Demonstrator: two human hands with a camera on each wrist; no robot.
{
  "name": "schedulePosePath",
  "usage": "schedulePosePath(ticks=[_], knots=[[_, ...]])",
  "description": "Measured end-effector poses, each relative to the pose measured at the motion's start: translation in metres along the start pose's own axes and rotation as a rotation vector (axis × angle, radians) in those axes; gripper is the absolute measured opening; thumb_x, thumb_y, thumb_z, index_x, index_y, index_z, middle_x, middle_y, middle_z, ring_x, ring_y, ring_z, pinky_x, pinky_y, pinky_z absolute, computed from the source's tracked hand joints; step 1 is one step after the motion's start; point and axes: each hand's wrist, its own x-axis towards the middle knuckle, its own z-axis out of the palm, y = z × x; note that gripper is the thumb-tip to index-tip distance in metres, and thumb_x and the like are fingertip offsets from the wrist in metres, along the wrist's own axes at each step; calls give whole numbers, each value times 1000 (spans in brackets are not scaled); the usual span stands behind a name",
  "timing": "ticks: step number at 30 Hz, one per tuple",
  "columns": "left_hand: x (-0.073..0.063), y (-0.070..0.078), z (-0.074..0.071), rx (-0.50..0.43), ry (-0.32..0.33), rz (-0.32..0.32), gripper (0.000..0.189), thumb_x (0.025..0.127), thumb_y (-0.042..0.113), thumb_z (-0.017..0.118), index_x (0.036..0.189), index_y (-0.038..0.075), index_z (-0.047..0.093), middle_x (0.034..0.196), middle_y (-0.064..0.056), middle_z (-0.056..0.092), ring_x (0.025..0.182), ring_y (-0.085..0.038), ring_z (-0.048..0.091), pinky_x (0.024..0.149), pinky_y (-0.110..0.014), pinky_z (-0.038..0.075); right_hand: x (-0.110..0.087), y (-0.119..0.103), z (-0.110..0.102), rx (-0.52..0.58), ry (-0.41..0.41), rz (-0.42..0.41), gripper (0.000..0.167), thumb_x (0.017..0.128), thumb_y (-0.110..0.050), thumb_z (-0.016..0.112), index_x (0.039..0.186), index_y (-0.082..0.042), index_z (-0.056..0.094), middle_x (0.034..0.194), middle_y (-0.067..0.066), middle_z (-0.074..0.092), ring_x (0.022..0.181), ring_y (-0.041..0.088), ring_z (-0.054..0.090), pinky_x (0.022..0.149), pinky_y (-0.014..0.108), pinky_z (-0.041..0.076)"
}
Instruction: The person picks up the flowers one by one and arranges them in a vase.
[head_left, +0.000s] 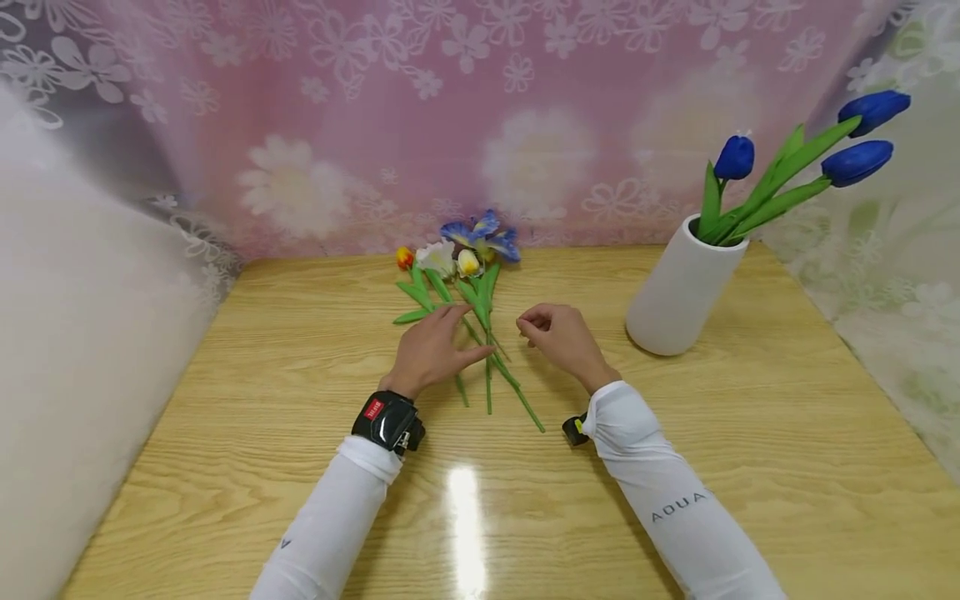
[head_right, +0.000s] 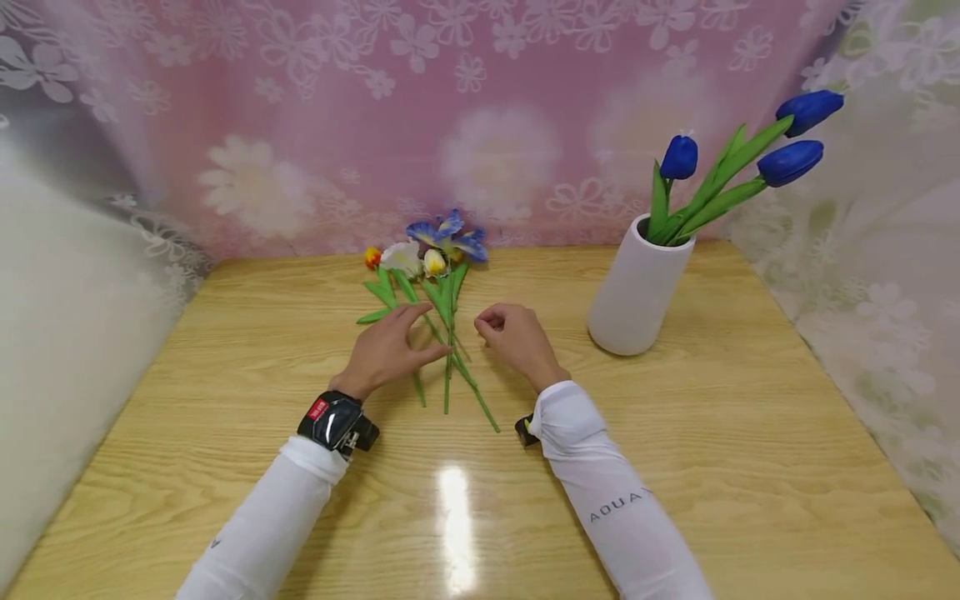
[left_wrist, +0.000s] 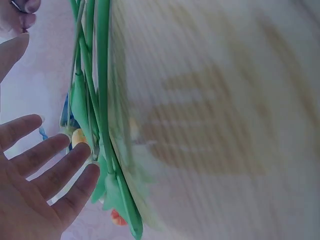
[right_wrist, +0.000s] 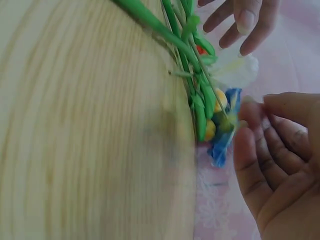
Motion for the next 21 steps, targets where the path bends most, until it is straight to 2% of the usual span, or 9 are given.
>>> schedulePosePath(ticks=[5, 16, 21], knots=[[-3, -5, -1, 2, 6, -14, 77, 82, 63, 63, 141, 16, 49, 137, -9, 50, 116, -29, 53, 87, -47, 48, 7, -4, 8, -43, -68, 30, 25, 98, -21, 57, 109, -2, 69, 94, 11, 69, 77, 24, 66, 66, 35, 53], [-8, -10, -3, -8, 28, -16, 76, 82, 62, 64, 139, 13, 51, 138, -9, 49, 114, -29, 55, 83, -48, 49, 22, -12, 23, -78, -116, 74, 24, 96, -24, 60, 108, -5, 69, 95, 8, 69, 74, 18, 66, 67, 33, 53], [-10, -13, -4, -12, 29, -9, 76, 82, 62, 64, 139, 13, 51, 136, -9, 51, 112, -29, 56, 80, -47, 50, 26, -14, 27, -96, -118, 63, 24, 96, -24, 61, 106, -4, 70, 92, 6, 70, 71, 15, 65, 66, 32, 53]])
